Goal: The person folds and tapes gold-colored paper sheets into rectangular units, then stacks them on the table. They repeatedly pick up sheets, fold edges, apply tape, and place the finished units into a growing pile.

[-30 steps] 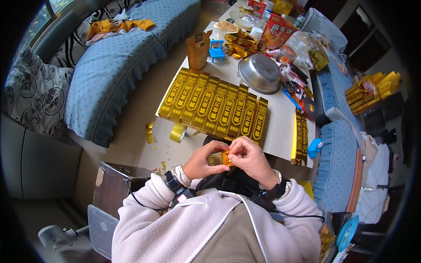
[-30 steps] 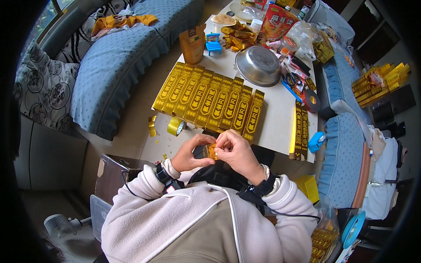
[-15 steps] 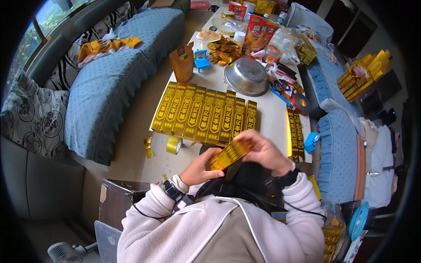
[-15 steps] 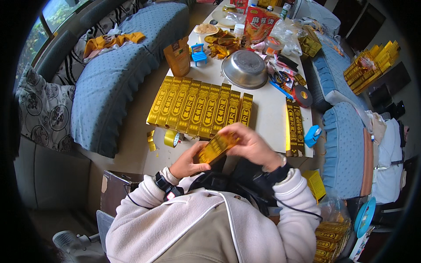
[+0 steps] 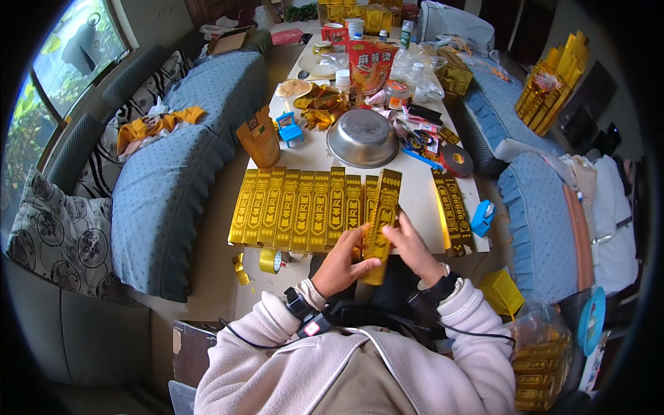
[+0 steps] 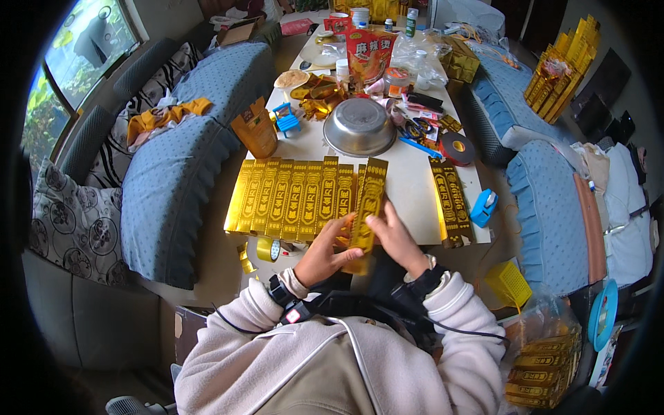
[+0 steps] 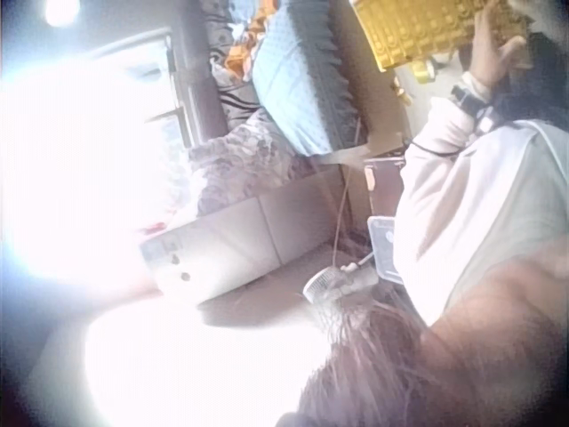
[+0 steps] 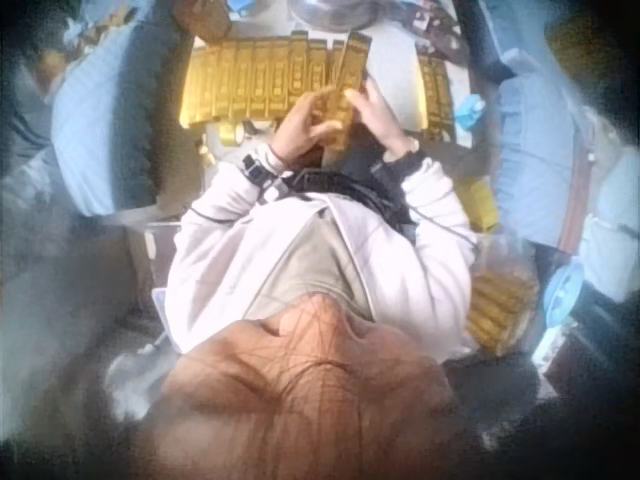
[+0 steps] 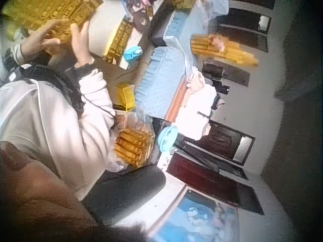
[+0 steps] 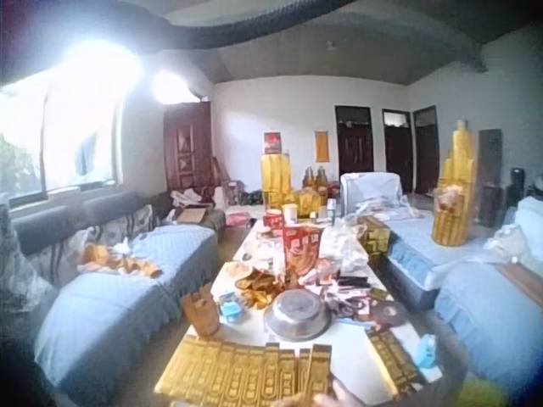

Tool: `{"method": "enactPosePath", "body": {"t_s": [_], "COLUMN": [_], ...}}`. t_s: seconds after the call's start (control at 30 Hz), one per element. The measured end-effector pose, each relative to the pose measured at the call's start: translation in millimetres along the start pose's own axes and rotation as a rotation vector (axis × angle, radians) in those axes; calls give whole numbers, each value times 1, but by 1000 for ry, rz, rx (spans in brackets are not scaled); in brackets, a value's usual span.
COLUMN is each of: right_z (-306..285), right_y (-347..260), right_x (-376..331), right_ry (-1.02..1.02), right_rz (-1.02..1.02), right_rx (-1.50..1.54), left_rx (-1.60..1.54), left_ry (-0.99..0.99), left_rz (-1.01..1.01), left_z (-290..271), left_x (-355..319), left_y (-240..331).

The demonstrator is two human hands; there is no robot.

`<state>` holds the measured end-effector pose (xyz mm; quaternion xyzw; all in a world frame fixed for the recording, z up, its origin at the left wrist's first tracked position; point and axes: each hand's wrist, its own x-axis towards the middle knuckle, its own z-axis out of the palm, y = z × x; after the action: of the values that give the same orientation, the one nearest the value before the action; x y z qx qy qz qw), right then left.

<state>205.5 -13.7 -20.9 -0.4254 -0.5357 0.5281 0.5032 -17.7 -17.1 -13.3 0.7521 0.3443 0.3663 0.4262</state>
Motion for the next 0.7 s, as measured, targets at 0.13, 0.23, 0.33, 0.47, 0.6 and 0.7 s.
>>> {"method": "enactPosePath", "body": {"t_s": [0.13,0.23,0.33,0.47,0.6,0.7], "right_z": [-54,-74,-66,-62,-102,-132], "right_y": [17,47,75,68,27,16], "right_x": [14,26,36,36,19,11], "right_ry": [242,353,329,269,489,709], "right_rz": [25,179,224,49,114,325], "right_rx": [-382,-618,-665,-510,-1099,-1426], "left_rx": [135,236,264,314,391,530], "left_ry": [51,63,-19,-173,-340,-428], "left_rz": [32,51,71,127,265,417], "left_z": [-13,-19,-17,-14,-4,16], "left_x": [-1,-3,-2,2,17,36], "left_y": [-12,-28,-37,-33,-25,-27]}}
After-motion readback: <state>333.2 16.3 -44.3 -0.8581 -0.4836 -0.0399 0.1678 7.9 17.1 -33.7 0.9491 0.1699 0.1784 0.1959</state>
